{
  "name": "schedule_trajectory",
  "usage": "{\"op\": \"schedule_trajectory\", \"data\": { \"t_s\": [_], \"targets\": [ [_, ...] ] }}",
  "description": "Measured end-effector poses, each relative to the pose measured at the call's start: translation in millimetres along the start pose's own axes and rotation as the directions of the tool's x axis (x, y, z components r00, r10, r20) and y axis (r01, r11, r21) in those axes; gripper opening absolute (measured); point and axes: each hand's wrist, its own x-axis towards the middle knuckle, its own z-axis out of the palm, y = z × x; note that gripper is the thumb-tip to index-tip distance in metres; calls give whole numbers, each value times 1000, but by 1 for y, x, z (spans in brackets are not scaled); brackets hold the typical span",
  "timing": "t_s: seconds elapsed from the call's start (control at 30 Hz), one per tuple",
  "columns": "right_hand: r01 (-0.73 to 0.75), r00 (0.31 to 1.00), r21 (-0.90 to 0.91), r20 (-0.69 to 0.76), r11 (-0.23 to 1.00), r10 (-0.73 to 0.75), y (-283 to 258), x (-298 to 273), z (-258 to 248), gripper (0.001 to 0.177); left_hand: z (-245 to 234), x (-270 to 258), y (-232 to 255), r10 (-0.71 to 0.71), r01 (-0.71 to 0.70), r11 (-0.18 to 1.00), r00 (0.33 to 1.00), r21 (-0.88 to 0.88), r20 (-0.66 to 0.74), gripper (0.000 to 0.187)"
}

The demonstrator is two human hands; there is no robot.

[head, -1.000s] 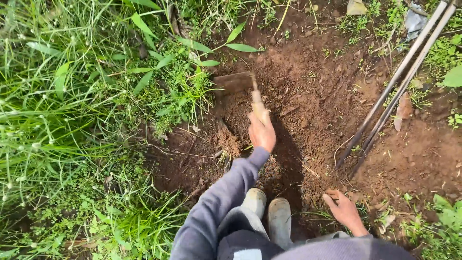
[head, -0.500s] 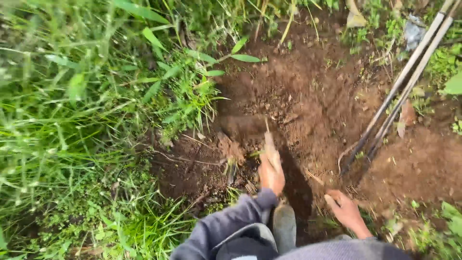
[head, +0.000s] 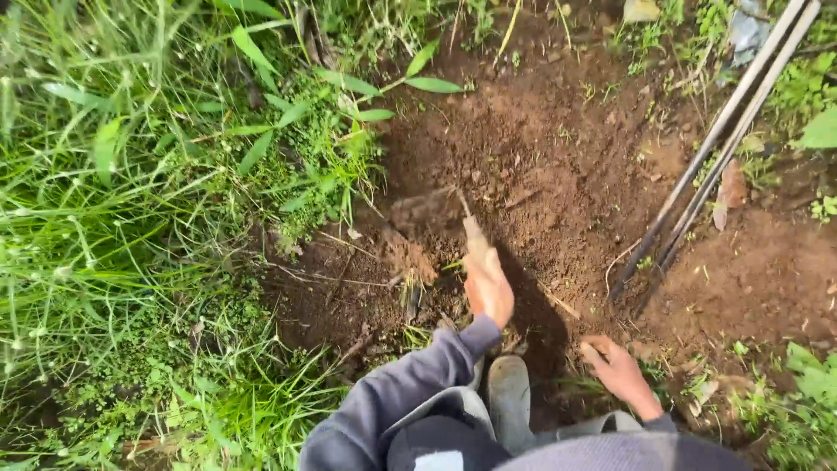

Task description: The person uses a small hand hoe to dig into the soil and remove weeds from a garden bed. They repeatedly strike the ground with the tool and pull out uprooted plants by hand, clearing the area around a metal fence.

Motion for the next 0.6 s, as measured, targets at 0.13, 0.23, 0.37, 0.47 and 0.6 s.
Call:
{"op": "schedule_trajectory", "data": {
  "t_s": [0.13,0.23,0.37,0.47,0.6],
  "targets": [
    [66,997,92,18,994,-68,-5,-5,1,49,10,32,13,-4,5,1000,999,-25,50,76],
    [80,997,112,-2,990,-80,-1,-5,-3,48,25,67,-8,114,-117,990,993,76,44,64],
    [-50,999,64,11,997,49,-17,-26,-5,53,37,-16,-37,-230,262,950,955,-169,187,79],
    [-34,999,56,10,998,33,-9,-13,-7,52,30,-33,-31,39,-40,999,966,-1,255,60],
    [-46,999,27,3,999,46,-14,-11,-7,46,28,9,9,-83,61,992,973,108,216,65]
  ]
}}
